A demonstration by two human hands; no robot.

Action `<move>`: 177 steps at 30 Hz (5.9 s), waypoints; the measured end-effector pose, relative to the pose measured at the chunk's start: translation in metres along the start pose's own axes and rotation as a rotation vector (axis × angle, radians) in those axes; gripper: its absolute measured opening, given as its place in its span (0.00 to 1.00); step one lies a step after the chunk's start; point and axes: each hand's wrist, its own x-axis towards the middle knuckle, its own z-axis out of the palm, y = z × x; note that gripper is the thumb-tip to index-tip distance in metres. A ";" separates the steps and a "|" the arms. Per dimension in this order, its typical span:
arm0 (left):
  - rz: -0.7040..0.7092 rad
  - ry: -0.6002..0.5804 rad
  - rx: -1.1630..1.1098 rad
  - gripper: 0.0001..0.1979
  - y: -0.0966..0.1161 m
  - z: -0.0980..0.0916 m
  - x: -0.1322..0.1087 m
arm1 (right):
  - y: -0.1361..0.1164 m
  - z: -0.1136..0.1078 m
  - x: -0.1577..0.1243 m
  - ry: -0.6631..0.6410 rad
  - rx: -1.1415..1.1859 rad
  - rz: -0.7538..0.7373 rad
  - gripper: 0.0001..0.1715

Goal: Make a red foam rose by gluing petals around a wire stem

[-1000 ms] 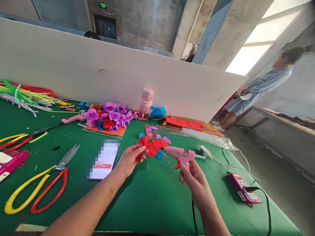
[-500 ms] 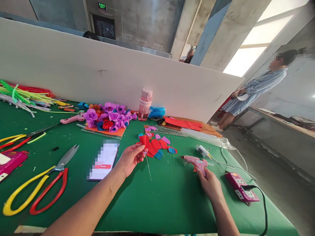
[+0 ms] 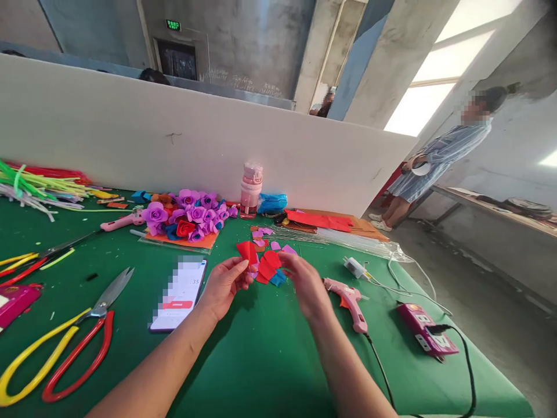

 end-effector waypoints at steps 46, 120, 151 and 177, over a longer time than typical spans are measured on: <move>-0.005 0.014 0.029 0.12 -0.009 0.005 -0.002 | 0.023 0.034 0.000 -0.249 0.420 0.153 0.31; 0.026 -0.001 0.145 0.13 -0.021 0.011 -0.003 | 0.040 0.041 -0.001 -0.011 0.117 -0.161 0.09; 0.083 0.055 0.226 0.13 -0.021 0.009 -0.003 | 0.025 0.039 -0.011 -0.028 0.044 -0.178 0.15; -0.041 -0.056 0.054 0.11 -0.009 0.007 -0.005 | 0.024 0.032 0.003 0.046 0.251 -0.070 0.13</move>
